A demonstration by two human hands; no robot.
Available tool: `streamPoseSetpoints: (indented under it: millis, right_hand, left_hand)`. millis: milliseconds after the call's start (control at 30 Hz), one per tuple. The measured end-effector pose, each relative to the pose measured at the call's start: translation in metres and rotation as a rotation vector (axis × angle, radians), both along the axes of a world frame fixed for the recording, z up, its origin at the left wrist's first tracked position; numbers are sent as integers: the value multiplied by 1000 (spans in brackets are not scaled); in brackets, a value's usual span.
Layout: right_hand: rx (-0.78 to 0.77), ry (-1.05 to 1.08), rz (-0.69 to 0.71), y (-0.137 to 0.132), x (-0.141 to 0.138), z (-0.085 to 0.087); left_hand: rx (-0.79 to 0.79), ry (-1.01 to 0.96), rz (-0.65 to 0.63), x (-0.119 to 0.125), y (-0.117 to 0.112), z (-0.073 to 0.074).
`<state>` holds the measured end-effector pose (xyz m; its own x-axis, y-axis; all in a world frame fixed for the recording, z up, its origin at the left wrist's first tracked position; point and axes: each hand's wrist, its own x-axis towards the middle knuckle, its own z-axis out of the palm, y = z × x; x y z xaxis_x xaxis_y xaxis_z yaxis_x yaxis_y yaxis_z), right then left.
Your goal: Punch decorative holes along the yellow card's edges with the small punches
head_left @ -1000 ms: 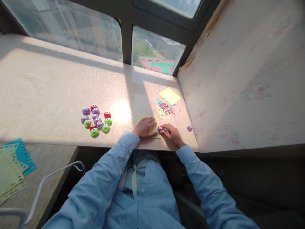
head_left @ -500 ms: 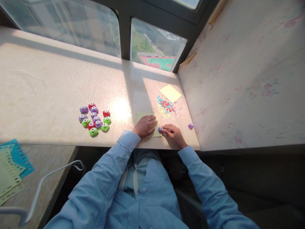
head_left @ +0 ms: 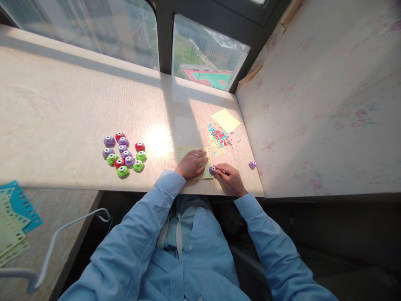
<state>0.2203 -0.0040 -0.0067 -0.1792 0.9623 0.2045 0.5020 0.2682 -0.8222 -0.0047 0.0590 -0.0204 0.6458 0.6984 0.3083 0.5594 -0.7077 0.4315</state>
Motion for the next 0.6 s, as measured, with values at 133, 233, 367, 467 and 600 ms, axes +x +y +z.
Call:
streamPoseSetpoints:
  millis: [133, 233, 367, 467, 600]
  right_hand:
    - [-5, -6, 1, 0, 1, 0]
    - [-3, -10, 4, 0, 2, 0]
    - [8, -4, 4, -1, 3, -2]
    - [9, -2, 13, 0, 4, -2]
    - [-9, -10, 23, 1, 4, -1]
  left_hand:
    - [-9, -12, -3, 0, 0, 0]
    - [-6, -11, -6, 0, 1, 0]
    - [2, -3, -5, -1, 1, 0]
    - [-5, -4, -4, 0, 0, 0]
    - [-4, -10, -6, 0, 0, 1]
